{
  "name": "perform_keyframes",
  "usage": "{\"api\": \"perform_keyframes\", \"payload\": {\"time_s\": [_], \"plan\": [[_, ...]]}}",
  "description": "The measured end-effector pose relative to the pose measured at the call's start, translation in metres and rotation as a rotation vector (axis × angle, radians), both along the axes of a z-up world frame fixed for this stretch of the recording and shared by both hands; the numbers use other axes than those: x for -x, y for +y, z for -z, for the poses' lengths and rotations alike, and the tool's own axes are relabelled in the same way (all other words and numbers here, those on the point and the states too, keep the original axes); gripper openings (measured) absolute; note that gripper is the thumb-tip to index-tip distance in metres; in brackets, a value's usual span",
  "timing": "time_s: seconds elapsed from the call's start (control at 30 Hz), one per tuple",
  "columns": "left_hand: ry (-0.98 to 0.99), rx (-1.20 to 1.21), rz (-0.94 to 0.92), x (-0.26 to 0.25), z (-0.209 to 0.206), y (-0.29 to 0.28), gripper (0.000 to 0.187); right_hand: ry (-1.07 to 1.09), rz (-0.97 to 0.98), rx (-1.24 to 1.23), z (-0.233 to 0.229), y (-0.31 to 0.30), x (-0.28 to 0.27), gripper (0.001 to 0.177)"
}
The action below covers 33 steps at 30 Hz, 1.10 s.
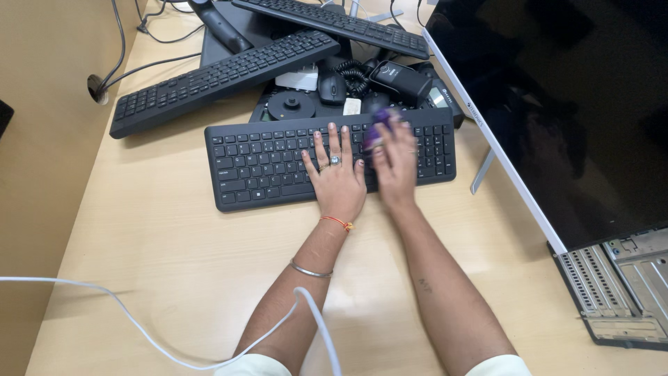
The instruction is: The person cleans a keyboard by hand using a cloth, wiping the keys, the sides, and the bottom surface.
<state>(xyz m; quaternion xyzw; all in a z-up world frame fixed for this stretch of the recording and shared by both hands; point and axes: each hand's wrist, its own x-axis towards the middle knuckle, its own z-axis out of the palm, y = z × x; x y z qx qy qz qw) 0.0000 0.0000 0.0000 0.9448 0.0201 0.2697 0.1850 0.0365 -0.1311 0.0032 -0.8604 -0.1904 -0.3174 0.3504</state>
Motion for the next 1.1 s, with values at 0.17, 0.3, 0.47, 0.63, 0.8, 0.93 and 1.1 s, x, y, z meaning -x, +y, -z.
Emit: {"api": "perform_keyframes", "payload": {"time_s": [0.17, 0.3, 0.47, 0.63, 0.8, 0.93, 1.1], "plan": [[0.022, -0.048, -0.013, -0.002, 0.003, 0.002, 0.07, -0.002, -0.164, 0.148, -0.009, 0.015, 0.012, 0.042], [0.032, -0.009, 0.015, 0.003, 0.001, 0.003, 0.074, -0.013, 0.24, 0.113, -0.002, -0.017, -0.005, 0.049], [0.047, -0.049, 0.015, 0.003, -0.002, 0.003, 0.075, -0.003, 0.469, -0.13, 0.006, -0.066, -0.022, 0.039], [0.052, -0.062, -0.007, 0.002, -0.002, 0.0, 0.075, -0.111, 0.164, -0.007, 0.004, -0.015, -0.008, 0.043], [0.085, -0.107, 0.0, -0.001, 0.003, 0.006, 0.072, -0.128, -0.136, 0.073, -0.005, 0.027, 0.01, 0.044], [0.012, -0.033, 0.027, 0.0, 0.003, 0.007, 0.074, -0.145, 0.246, 0.052, -0.01, -0.007, 0.001, 0.043], [0.0, -0.016, 0.068, 0.004, -0.001, 0.019, 0.077, -0.141, 0.359, 0.012, -0.001, -0.019, -0.009, 0.032]]}}
